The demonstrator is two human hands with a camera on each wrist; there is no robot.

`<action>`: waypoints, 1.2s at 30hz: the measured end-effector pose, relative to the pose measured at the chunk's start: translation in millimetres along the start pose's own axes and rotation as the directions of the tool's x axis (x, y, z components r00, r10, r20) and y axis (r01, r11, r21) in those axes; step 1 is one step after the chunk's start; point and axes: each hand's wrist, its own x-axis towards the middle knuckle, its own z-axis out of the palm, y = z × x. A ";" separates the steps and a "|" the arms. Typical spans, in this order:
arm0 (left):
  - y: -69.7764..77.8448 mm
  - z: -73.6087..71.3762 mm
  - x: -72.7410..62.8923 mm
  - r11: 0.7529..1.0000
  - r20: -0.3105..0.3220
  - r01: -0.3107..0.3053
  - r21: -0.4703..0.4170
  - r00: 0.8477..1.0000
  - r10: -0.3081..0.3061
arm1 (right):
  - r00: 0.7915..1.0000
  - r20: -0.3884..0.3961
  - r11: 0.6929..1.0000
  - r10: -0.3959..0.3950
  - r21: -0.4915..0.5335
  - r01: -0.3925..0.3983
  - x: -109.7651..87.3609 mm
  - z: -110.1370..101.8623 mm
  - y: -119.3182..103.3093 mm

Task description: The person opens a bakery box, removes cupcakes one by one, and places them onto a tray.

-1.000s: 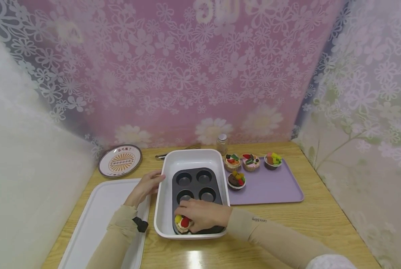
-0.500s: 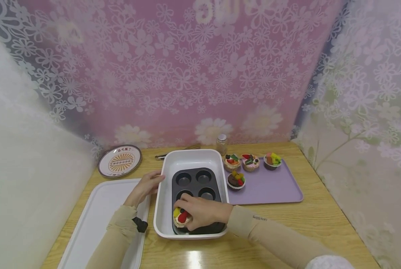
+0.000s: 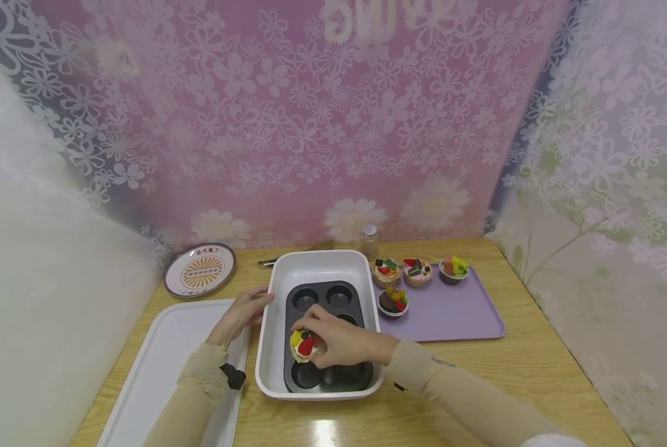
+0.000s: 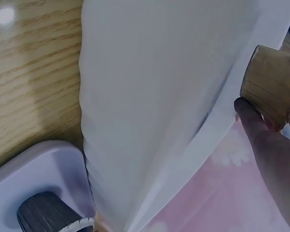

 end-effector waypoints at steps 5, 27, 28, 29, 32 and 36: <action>0.7 0.9 -1.6 1.000 -0.001 -0.007 -0.010 1.000 0.007 | 0.996 -0.084 1.000 -0.009 -0.015 0.008 -7.0 -13.6 4.7; 1.1 1.3 -0.5 1.000 0.004 -0.009 -0.023 1.000 0.009 | 0.847 -0.504 0.977 0.170 -0.024 -0.210 -65.2 -85.6 64.8; 0.9 1.3 0.1 1.000 0.003 -0.011 -0.026 1.000 0.011 | 0.836 -0.519 0.974 0.177 -0.030 -0.225 -68.3 -87.7 68.8; 0.9 1.2 0.4 1.000 0.002 -0.014 -0.028 1.000 0.014 | 0.827 -0.529 0.970 0.190 -0.029 -0.241 -71.6 -89.7 72.4; 0.7 1.2 1.4 0.999 0.002 -0.018 -0.033 1.000 0.018 | 0.804 -0.551 0.959 0.223 -0.024 -0.283 -82.5 -95.9 82.2; 0.3 1.0 1.5 0.999 0.003 -0.022 -0.029 1.000 0.023 | 0.774 -0.574 0.945 0.269 0.002 -0.327 -96.2 -101.6 95.3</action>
